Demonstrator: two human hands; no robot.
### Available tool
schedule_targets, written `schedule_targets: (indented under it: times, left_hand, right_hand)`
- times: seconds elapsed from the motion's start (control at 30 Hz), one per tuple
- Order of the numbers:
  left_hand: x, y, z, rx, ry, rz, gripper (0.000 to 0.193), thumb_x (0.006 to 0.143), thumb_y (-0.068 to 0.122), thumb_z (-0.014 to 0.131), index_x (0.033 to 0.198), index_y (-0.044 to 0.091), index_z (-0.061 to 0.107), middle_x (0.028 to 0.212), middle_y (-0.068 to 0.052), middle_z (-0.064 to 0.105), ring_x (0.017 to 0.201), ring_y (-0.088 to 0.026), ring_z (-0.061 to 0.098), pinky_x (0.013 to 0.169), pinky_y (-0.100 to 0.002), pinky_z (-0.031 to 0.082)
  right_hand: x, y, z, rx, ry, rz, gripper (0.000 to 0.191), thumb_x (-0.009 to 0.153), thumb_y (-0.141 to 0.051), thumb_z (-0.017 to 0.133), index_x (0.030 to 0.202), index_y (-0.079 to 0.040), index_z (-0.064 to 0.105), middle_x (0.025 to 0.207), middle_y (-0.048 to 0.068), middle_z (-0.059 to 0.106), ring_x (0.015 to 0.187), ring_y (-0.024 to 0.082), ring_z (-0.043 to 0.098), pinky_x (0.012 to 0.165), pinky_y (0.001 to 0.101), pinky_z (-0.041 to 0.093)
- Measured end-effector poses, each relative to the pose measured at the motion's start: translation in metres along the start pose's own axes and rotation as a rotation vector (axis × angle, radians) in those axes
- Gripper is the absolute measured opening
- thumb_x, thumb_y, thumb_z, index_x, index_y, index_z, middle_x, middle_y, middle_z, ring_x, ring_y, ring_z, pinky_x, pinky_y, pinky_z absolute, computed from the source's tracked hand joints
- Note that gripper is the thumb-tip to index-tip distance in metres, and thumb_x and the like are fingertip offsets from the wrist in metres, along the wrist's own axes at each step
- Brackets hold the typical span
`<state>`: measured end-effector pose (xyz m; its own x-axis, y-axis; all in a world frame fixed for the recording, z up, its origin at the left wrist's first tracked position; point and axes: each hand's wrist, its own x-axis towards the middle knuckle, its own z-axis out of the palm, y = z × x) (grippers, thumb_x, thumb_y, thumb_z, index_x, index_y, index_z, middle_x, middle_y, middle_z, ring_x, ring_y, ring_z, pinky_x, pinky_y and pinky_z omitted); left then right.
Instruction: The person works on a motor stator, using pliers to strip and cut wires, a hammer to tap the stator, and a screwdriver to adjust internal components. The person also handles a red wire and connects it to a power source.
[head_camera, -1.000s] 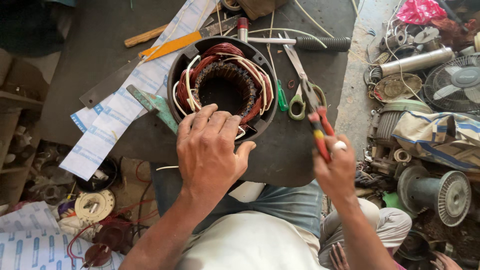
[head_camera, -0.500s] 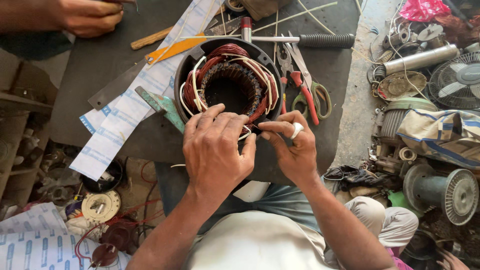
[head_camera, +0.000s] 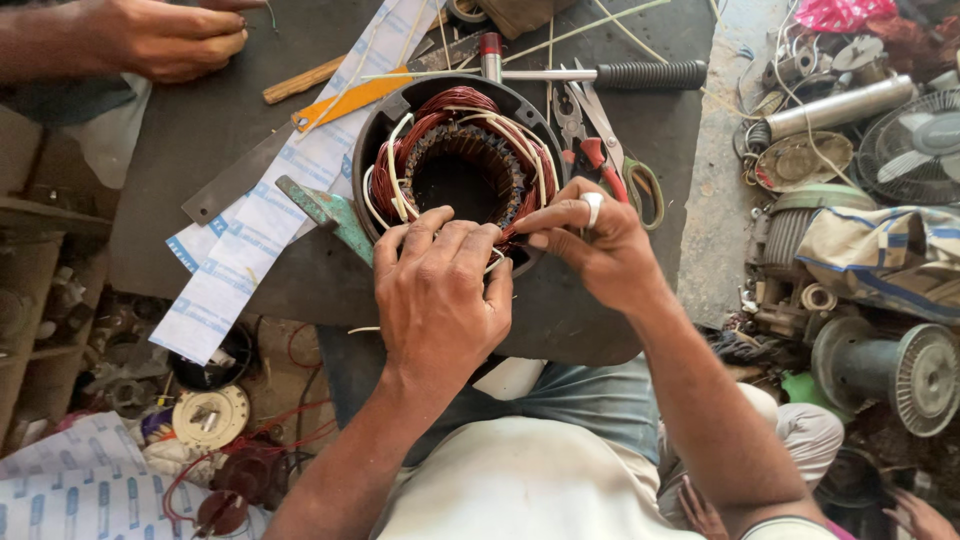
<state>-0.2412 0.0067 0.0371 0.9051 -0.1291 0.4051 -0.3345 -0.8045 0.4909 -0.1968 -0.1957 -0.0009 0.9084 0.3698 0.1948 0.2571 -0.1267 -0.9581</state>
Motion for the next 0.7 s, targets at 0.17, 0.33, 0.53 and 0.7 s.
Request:
schedule_targets:
  times: [0.17, 0.33, 0.53, 0.7]
  left_hand:
    - [-0.001, 0.0, 0.001, 0.007, -0.011, 0.005, 0.028, 0.082, 0.019, 0.078, 0.108, 0.006, 0.076, 0.109, -0.008, 0.075, 0.119, -0.03, 0.064, 0.107, -0.048, 0.04]
    - [-0.002, 0.0, 0.001, 0.006, -0.049, 0.011, 0.033, 0.078, 0.018, 0.074, 0.109, 0.006, 0.074, 0.111, -0.009, 0.075, 0.12, -0.031, 0.063, 0.106, -0.05, 0.039]
    - [-0.002, 0.0, 0.0, 0.015, -0.054, 0.008, 0.035, 0.076, 0.013, 0.07, 0.11, 0.006, 0.074, 0.112, -0.01, 0.074, 0.121, -0.031, 0.063, 0.108, -0.05, 0.039]
    - [-0.001, 0.001, 0.0, 0.016, -0.053, 0.001, 0.033, 0.075, 0.012, 0.069, 0.108, 0.007, 0.075, 0.111, -0.009, 0.075, 0.121, -0.03, 0.063, 0.108, -0.049, 0.039]
  right_hand:
    - [0.006, -0.016, -0.002, -0.242, -0.038, 0.198, 0.022, 0.085, -0.009, 0.084, 0.106, -0.01, 0.079, 0.088, 0.002, 0.056, 0.078, 0.013, 0.053, 0.069, 0.0281, 0.046]
    - [-0.005, -0.038, 0.016, -0.442, 0.064, 0.082, 0.041, 0.077, -0.014, 0.086, 0.115, -0.008, 0.07, 0.094, 0.004, 0.056, 0.087, 0.016, 0.057, 0.075, 0.0308, 0.049]
    - [-0.019, -0.032, 0.043, -0.485, 0.3, -0.038, 0.045, 0.077, -0.002, 0.076, 0.12, -0.004, 0.064, 0.095, 0.007, 0.054, 0.089, 0.021, 0.056, 0.079, 0.0315, 0.048]
    - [-0.016, -0.019, 0.037, -0.438, 0.443, -0.034, 0.033, 0.085, 0.001, 0.08, 0.115, -0.006, 0.067, 0.087, 0.004, 0.058, 0.077, 0.016, 0.056, 0.072, 0.0291, 0.046]
